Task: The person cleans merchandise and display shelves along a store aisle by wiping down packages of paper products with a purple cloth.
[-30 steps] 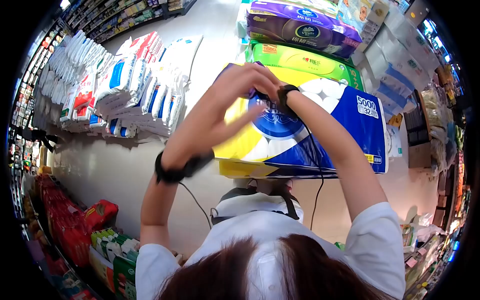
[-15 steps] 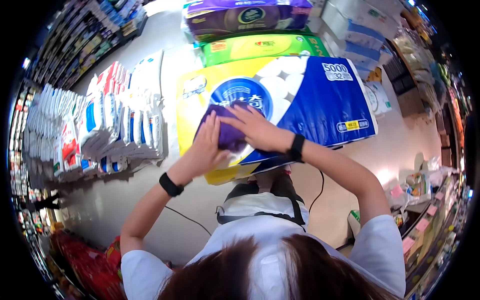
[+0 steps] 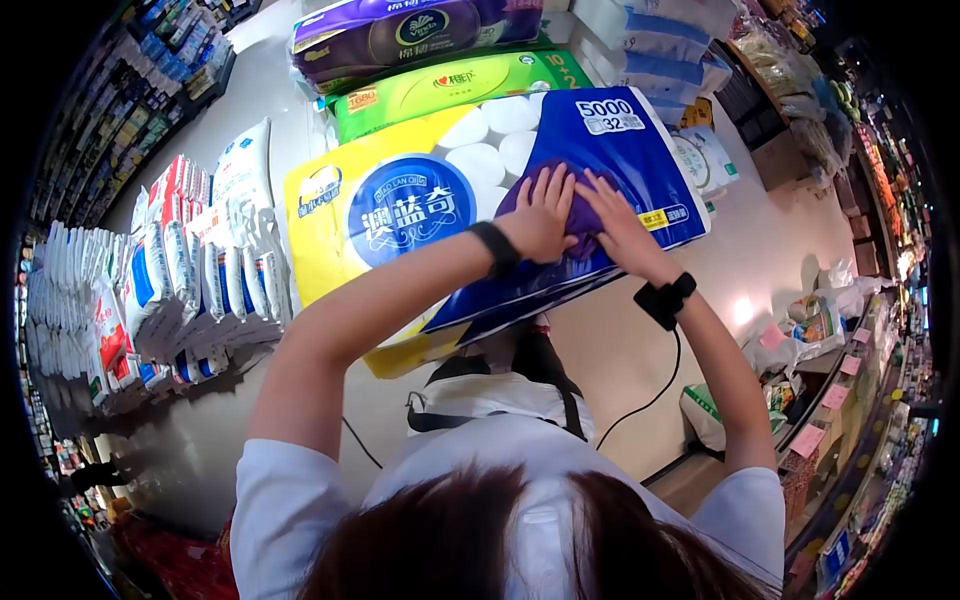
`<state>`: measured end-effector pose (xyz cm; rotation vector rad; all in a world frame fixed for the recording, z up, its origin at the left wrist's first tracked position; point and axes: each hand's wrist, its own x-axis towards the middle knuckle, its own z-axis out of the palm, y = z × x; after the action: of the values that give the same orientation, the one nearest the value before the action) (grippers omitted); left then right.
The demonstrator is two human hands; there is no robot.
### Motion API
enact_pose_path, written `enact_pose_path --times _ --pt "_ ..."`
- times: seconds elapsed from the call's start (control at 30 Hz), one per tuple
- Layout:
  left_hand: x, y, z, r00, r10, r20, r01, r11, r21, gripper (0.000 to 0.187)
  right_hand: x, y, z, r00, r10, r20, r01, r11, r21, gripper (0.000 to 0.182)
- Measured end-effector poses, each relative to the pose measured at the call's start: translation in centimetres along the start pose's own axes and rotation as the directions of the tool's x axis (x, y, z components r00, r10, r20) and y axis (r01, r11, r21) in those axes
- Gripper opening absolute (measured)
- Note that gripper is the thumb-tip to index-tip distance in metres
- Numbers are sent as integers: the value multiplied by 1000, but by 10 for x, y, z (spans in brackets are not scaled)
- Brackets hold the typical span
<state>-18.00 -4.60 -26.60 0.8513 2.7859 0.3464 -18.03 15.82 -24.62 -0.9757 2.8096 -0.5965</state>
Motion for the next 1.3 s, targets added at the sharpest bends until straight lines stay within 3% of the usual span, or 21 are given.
enact_pose_path --times 0.17,0.33,0.57,0.73,1.0,1.3 --pt "52 -18 0 997 -74 -37 73 997 -11 95 41 58 0 1000 27 1 -27 999 24 81" --pt "55 -31 4 999 -36 -38 33 998 -57 95 46 57 5 998 60 16 -60 998 -6 83" --pt "-14 -35 2 995 89 -51 -88 996 20 89 16 -3 20 999 12 53 -8 997 -73 86" --pt "-72 -64 8 947 224 -231 -241 969 -47 84 22 -41 32 981 -32 189 46 996 -70 85" --pt "-74 -100 -10 993 92 -75 -102 985 -140 94 73 -44 45 969 -87 231 101 994 -47 84" --pt "-13 -132 -24 988 -153 16 154 987 -45 99 149 0 31 962 -143 235 160 986 -55 84"
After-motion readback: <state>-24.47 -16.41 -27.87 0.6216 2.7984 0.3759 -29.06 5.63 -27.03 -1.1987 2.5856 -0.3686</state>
